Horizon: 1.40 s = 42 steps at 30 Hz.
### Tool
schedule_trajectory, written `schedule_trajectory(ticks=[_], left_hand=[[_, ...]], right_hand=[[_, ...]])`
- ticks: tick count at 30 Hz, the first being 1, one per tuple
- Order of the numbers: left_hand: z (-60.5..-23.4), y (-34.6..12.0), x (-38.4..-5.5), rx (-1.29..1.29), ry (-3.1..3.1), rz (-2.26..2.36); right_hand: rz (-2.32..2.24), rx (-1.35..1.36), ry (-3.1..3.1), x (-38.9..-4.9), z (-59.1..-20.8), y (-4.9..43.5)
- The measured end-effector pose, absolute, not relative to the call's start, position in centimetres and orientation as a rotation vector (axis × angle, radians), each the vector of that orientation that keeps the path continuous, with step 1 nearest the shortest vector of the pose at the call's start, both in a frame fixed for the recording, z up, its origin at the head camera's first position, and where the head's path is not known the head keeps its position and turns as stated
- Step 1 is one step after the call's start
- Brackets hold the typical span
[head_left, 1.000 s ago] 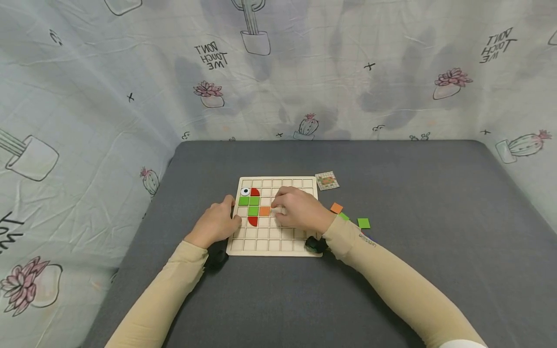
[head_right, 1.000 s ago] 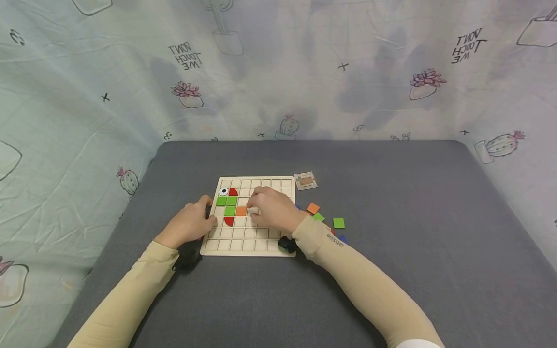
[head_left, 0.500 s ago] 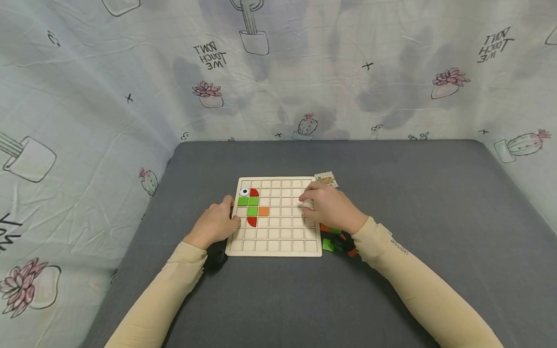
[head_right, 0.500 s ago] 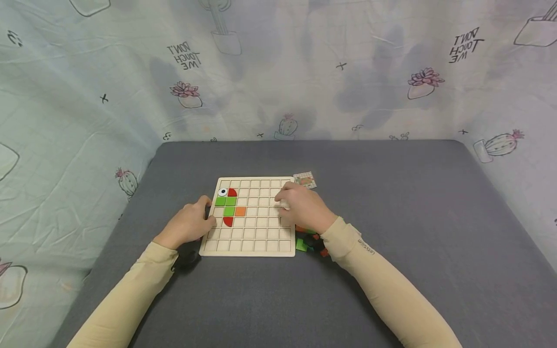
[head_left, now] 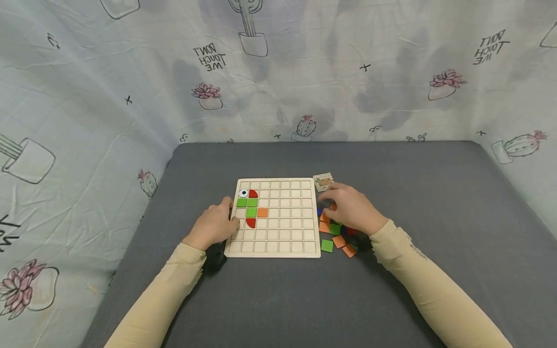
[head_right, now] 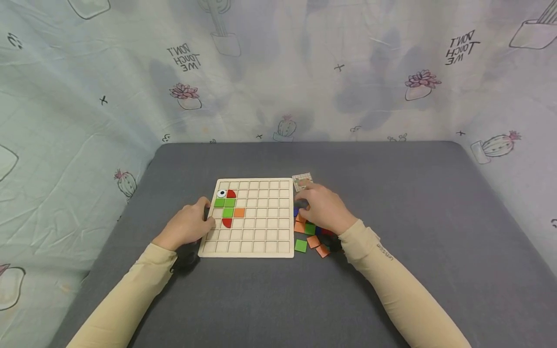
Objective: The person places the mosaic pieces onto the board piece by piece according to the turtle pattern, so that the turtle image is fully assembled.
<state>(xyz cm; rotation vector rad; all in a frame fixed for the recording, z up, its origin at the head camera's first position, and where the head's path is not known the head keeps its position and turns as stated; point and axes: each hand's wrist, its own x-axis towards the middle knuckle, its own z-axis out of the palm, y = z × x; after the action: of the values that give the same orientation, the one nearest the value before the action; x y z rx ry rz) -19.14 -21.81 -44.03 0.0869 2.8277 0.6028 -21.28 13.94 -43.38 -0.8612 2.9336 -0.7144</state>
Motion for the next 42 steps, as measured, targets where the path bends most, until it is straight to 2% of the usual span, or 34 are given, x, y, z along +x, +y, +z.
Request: schedule_trajectory(ticks=[42], left_hand=[[-44.2, -21.5, -19.2, 0.09, 2.865, 0.576]], right_hand=[[-0.625, -0.793, 2.921, -22.3, -43.7, 16.1]])
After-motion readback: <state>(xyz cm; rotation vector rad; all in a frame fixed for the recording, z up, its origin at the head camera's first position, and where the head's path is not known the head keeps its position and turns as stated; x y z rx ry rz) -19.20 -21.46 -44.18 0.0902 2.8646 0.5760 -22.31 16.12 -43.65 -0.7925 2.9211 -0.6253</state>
